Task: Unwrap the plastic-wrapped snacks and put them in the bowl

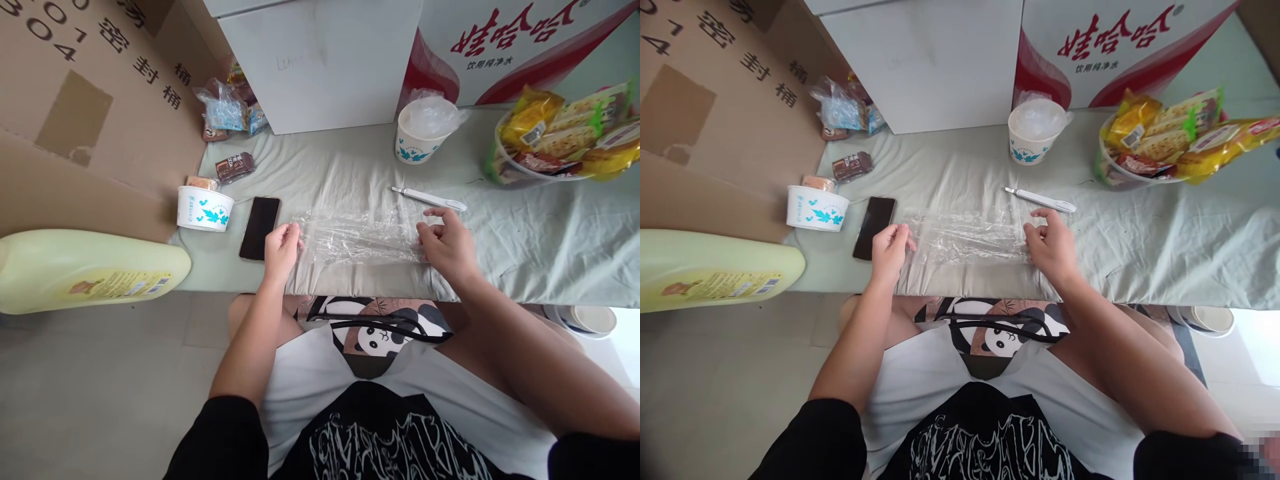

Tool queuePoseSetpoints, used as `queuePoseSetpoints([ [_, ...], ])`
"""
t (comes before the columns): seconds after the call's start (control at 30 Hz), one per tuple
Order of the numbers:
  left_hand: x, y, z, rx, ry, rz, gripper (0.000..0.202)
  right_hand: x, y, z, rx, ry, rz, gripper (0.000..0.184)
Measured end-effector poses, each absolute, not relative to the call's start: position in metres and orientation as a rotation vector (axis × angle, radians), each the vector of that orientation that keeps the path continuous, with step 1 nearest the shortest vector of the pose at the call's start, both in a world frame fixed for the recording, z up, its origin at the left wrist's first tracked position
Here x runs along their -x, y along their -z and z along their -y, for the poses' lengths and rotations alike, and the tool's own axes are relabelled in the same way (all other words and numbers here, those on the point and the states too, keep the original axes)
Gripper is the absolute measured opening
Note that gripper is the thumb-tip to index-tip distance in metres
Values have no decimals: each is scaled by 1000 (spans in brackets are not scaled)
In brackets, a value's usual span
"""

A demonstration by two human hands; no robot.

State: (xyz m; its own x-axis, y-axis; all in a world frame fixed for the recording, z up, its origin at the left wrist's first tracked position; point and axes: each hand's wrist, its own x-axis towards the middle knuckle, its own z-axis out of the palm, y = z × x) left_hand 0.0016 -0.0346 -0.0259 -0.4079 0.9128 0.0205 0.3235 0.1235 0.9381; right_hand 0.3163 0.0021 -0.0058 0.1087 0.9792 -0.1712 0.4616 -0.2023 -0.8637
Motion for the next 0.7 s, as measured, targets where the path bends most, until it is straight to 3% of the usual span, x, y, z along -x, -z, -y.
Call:
queuePoseSetpoints([
  [0.13,-3,24,36,-1211,-1186,-1920,34,-319,15,-4,1572,-953,1601,59],
  [0.2,-5,20,37,-1235,-1067,-2044,33,-319,19,-5,1536,-887,1720,63],
  [0.4,-12,10,30,-1436,-600,-2517,24,-315,19,-12,1707,-440,2014,53],
  [0.53,-16,12,24,-1562,-506,-2502,14,-307,3,5,1688,-139,2373,50],
  [0.6,-16,14,21,-1693,-506,-2422,17,-302,-8,23,1524,-141,2669,43],
  [0.7,-15,14,16,-1858,-491,-2266,22,-300,-22,50,1359,-398,2973,27],
])
